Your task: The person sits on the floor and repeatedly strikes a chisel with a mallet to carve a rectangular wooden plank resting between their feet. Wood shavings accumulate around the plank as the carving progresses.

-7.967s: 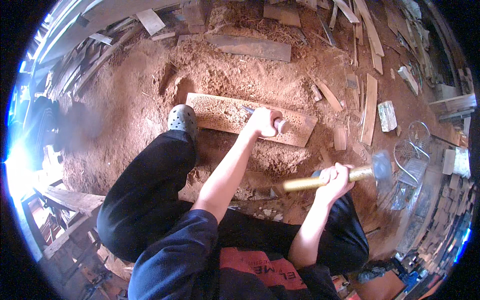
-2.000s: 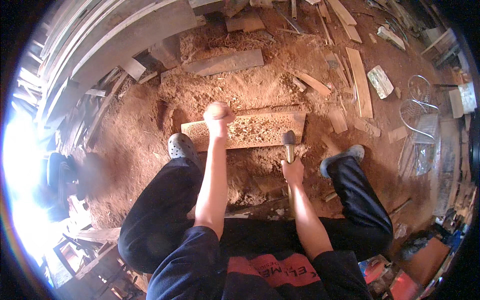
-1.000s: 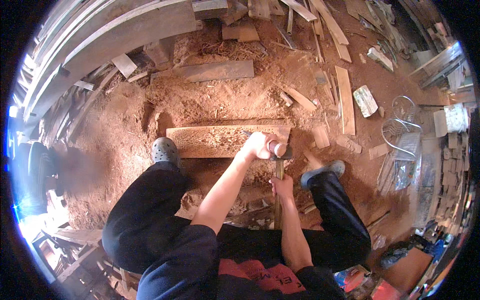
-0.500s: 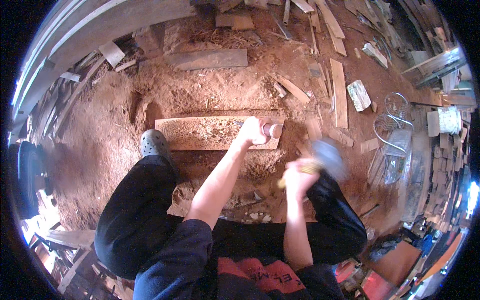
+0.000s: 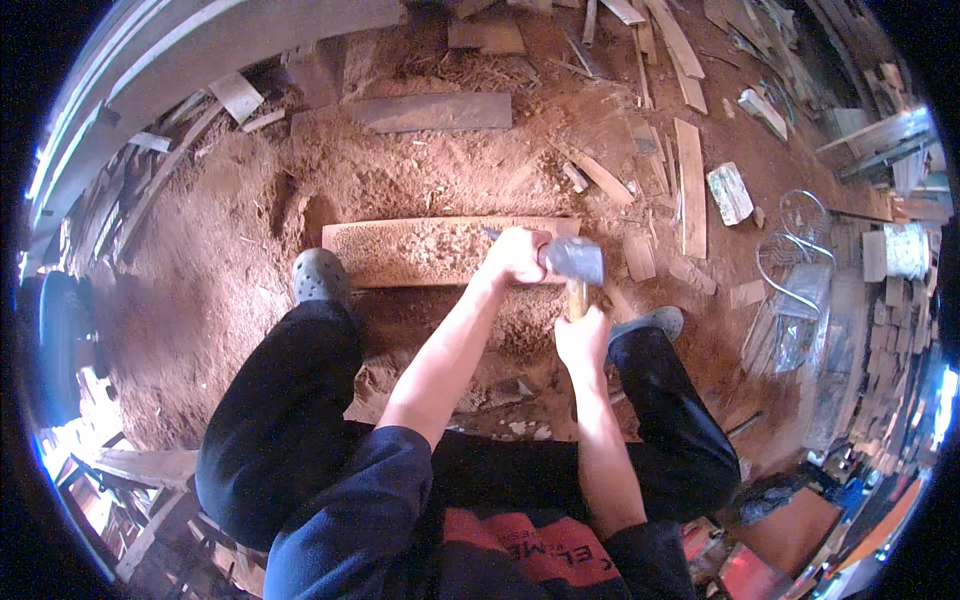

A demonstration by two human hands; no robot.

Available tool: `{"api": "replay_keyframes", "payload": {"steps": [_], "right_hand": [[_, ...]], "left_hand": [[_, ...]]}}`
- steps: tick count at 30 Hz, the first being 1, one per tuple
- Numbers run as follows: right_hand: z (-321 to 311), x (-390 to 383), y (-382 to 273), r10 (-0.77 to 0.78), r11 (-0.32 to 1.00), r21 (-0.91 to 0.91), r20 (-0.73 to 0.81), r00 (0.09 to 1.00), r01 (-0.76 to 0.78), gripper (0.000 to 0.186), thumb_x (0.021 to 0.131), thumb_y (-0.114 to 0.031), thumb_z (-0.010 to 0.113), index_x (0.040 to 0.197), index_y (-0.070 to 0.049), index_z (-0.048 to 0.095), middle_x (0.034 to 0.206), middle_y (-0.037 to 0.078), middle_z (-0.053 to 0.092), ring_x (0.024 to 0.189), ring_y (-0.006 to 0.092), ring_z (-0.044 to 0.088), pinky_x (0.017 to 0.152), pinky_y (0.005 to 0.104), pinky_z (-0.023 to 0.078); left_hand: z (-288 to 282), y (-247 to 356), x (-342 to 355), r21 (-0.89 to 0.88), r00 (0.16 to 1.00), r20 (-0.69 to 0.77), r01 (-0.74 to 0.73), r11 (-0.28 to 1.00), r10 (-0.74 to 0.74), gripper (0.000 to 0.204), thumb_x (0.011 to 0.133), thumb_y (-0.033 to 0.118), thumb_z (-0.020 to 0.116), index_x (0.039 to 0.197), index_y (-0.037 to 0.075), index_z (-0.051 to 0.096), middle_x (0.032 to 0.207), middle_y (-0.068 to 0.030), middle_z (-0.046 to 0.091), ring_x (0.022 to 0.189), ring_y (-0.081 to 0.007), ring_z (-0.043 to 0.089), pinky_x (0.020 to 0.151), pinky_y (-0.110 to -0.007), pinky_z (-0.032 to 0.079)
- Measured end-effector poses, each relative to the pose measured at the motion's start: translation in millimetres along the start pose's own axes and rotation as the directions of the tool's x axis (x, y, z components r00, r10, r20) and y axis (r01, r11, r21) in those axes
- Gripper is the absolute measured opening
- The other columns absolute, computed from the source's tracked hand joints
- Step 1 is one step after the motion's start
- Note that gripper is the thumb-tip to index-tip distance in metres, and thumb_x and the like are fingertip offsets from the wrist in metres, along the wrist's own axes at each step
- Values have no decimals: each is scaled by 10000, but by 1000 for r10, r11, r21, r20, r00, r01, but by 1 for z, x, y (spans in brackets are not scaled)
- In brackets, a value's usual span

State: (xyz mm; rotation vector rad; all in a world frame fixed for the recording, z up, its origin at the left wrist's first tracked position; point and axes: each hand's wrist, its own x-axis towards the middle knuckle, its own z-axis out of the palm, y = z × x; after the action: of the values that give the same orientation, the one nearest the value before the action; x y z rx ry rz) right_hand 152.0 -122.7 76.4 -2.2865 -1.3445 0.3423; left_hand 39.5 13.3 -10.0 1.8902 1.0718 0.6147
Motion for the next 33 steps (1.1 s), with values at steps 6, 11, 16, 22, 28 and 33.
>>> {"api": "replay_keyframes", "payload": {"steps": [6,11,16,22,28,33], "right_hand": [[4,-16,36,232,950,179,143,962,-255,220,625,-107,678,725,56,571,622,183,606,585,289,613,566,396,483],[22,-31,72,340,882,266,211,917,-388,229,605,-115,680,719,47,566,625,198,597,609,324,619,579,403,467],[50,-27,83,370,915,35,328,869,-403,220,650,-97,561,775,81,596,738,299,605,764,442,614,684,482,482],[74,-30,79,276,960,-169,442,854,-224,260,638,-115,578,804,82,613,771,285,624,780,413,633,693,466,501],[74,-26,71,406,914,-170,401,821,-368,232,676,-113,564,784,79,637,820,307,620,823,439,621,736,478,505],[93,-28,102,469,875,-129,462,753,-466,211,660,-63,531,773,103,596,691,289,613,639,362,655,570,429,515]], "left_hand": [[-3,-14,-1,14,999,-20,-42,999,42,233,502,207,597,707,100,619,700,-172,619,706,-359,617,634,-418,487],[-14,3,-19,-212,982,43,-171,962,184,263,457,182,597,700,79,606,661,-174,603,643,-359,595,592,-389,476],[-20,16,-27,-114,982,176,-56,992,75,302,463,131,595,758,80,637,730,-183,623,706,-331,622,638,-371,496],[-40,-40,-17,-583,996,-88,-61,810,12,230,507,70,638,737,74,638,748,-70,661,688,-190,633,617,-315,511],[-106,-98,-52,-897,806,-427,-434,81,-410,227,495,-84,550,656,60,479,569,-44,444,465,-178,401,455,-305,340],[-106,-69,-44,-834,826,-512,-412,368,-236,236,522,-20,568,734,42,484,587,-55,465,481,-175,405,491,-306,325]]}}
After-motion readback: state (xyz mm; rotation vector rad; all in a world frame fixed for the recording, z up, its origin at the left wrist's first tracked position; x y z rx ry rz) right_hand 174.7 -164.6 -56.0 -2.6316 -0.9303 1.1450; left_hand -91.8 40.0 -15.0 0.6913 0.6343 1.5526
